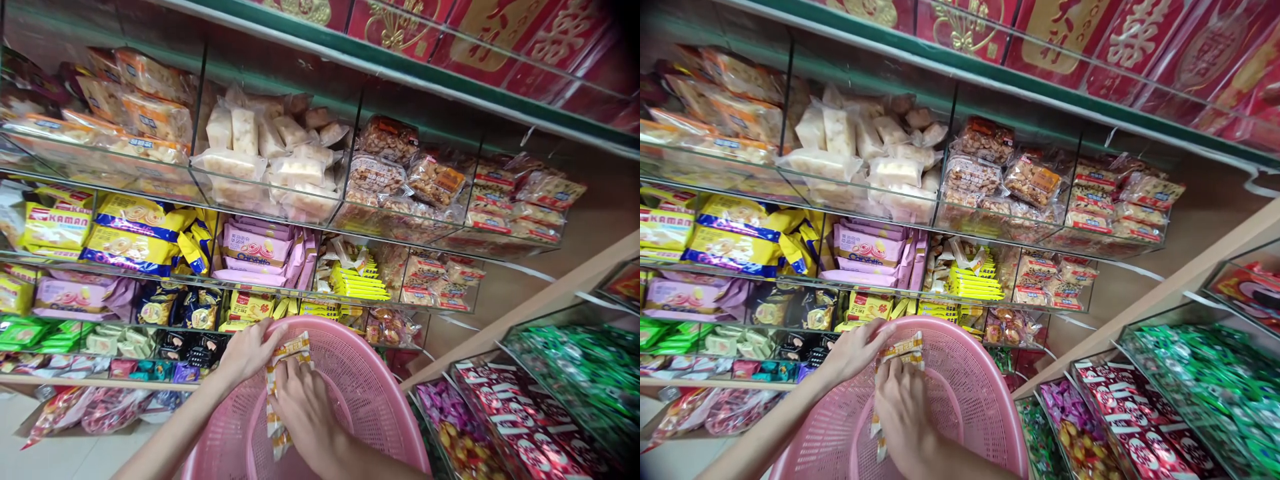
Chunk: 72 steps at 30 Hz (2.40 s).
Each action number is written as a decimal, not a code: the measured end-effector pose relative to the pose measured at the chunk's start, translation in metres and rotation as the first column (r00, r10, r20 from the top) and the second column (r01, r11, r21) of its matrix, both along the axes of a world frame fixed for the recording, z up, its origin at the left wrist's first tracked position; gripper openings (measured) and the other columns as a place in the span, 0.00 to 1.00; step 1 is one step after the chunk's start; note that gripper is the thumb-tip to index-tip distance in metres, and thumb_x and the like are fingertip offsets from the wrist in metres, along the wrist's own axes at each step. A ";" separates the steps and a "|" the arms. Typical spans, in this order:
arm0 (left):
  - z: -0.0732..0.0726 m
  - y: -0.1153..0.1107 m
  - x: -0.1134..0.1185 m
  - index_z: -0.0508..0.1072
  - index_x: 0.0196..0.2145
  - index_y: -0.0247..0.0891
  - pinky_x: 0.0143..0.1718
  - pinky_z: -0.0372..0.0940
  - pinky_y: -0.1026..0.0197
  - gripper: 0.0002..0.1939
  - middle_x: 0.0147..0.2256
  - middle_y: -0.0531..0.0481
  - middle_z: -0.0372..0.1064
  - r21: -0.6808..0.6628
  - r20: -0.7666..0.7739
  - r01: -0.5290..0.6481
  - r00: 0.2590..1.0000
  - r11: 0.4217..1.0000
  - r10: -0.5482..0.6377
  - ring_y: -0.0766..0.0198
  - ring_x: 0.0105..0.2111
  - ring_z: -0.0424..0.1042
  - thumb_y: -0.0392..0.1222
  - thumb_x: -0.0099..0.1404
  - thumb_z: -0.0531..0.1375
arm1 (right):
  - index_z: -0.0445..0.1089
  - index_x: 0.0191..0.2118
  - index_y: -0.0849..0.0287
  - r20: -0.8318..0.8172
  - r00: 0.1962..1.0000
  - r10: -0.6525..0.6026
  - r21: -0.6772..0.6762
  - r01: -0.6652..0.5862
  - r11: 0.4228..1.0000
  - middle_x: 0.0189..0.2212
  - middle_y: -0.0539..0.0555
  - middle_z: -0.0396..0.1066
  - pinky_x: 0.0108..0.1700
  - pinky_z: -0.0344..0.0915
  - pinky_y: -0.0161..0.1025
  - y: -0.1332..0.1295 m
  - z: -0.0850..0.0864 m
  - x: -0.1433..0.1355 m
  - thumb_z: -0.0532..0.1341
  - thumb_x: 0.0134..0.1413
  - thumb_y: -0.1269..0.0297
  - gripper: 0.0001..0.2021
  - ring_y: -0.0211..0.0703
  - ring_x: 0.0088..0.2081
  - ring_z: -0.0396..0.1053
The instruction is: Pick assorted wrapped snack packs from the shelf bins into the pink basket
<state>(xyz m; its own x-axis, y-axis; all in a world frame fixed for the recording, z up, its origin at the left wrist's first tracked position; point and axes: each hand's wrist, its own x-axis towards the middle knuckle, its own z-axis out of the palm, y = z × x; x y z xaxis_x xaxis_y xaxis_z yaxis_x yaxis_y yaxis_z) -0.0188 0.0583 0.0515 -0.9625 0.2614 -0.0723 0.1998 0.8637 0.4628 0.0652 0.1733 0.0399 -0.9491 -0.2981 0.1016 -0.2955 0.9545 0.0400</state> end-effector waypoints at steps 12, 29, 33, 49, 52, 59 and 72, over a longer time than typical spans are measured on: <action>-0.008 -0.002 -0.004 0.68 0.38 0.42 0.36 0.61 0.56 0.31 0.34 0.43 0.74 0.026 -0.008 0.007 1.000 1.000 -0.007 0.49 0.40 0.73 0.64 0.62 0.36 | 0.63 0.47 0.58 0.141 0.990 0.025 -0.156 -0.002 0.988 0.40 0.55 0.71 0.35 0.69 0.43 0.026 0.005 0.002 0.66 0.46 0.65 0.21 0.51 0.38 0.72; -0.007 0.001 -0.009 0.69 0.41 0.42 0.40 0.61 0.54 0.31 0.37 0.41 0.75 0.024 0.010 0.011 1.000 1.000 -0.011 0.48 0.42 0.73 0.64 0.62 0.37 | 0.63 0.50 0.56 0.106 0.994 0.012 -0.270 0.017 0.963 0.40 0.55 0.72 0.37 0.66 0.42 0.050 0.023 -0.010 0.61 0.52 0.62 0.18 0.50 0.39 0.72; -0.008 0.003 -0.013 0.68 0.43 0.41 0.40 0.61 0.52 0.31 0.36 0.39 0.75 0.009 0.016 0.017 1.000 1.000 -0.017 0.46 0.42 0.73 0.63 0.62 0.37 | 0.65 0.48 0.56 -0.116 0.986 -0.116 -0.418 0.058 0.907 0.39 0.55 0.73 0.39 0.64 0.40 0.085 0.069 -0.035 0.52 0.58 0.54 0.17 0.46 0.38 0.71; -0.008 0.005 -0.018 0.67 0.45 0.40 0.44 0.60 0.50 0.31 0.41 0.38 0.74 0.019 0.054 -0.006 0.999 1.000 0.005 0.45 0.45 0.71 0.62 0.62 0.38 | 0.68 0.46 0.65 -0.041 0.754 -0.655 -0.412 0.585 0.699 0.40 0.69 0.71 0.38 0.64 0.43 0.170 0.093 -0.177 0.53 0.53 0.50 0.23 0.57 0.43 0.71; -0.008 0.004 -0.019 0.67 0.46 0.40 0.44 0.60 0.50 0.31 0.41 0.38 0.74 0.005 0.062 -0.018 0.998 1.000 0.017 0.46 0.45 0.71 0.62 0.62 0.38 | 0.67 0.47 0.63 -0.048 0.755 -0.654 -0.428 0.576 0.696 0.38 0.66 0.73 0.38 0.64 0.41 0.171 0.094 -0.176 0.56 0.52 0.56 0.20 0.54 0.42 0.71; -0.014 0.005 -0.023 0.67 0.45 0.41 0.43 0.60 0.52 0.32 0.40 0.39 0.74 0.014 0.047 -0.007 0.999 1.000 0.006 0.47 0.45 0.71 0.64 0.62 0.37 | 0.57 0.56 0.62 -0.270 0.791 -0.549 -0.500 0.372 0.782 0.39 0.60 0.72 0.39 0.63 0.41 0.169 0.090 -0.132 0.54 0.55 0.58 0.24 0.51 0.41 0.70; -0.013 0.016 -0.021 0.67 0.44 0.42 0.39 0.61 0.53 0.31 0.36 0.42 0.75 -0.009 0.019 0.040 0.999 0.999 -0.040 0.47 0.42 0.72 0.64 0.62 0.37 | 0.61 0.53 0.58 -0.312 0.913 -0.264 -0.667 -0.012 0.745 0.44 0.59 0.67 0.33 0.65 0.37 0.137 0.067 -0.060 0.54 0.57 0.58 0.20 0.37 0.26 0.66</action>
